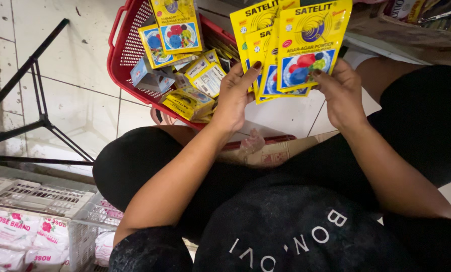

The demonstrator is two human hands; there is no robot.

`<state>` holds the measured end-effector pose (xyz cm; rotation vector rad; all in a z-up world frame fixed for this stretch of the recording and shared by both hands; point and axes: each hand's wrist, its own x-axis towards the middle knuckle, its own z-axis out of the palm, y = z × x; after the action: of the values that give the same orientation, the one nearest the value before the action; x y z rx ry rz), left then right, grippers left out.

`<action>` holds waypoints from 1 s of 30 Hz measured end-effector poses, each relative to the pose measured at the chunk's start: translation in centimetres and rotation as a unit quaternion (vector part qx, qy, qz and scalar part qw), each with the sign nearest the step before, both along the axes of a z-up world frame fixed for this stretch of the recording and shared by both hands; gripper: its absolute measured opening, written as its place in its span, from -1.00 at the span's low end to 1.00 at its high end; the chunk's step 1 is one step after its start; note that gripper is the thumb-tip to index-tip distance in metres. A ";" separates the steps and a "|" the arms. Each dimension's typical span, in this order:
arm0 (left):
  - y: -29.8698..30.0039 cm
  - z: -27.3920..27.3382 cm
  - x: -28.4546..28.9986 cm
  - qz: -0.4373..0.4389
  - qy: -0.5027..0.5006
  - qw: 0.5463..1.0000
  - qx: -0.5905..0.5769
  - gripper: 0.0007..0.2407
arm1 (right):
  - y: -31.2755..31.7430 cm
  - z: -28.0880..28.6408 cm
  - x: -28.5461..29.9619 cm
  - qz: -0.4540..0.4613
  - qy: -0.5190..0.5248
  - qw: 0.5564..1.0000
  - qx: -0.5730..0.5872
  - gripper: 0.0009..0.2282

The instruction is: The person sorts through various packaged grocery items in a red basket, handling small boxes and yellow packets by hand and placing them into different positions within the basket and on a nearby shelf.

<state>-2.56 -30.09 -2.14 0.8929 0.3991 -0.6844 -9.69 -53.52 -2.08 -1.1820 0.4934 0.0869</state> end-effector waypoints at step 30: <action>1.0 -2.5 2.8 -0.061 -0.061 0.981 -0.175 -0.34 | 7.5 3.0 2.4 0.126 -0.008 0.992 0.018 -0.64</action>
<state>0.21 -29.05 -4.69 0.6231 0.1068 -0.7801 -7.32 -46.07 0.93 -1.2038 0.3249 0.3006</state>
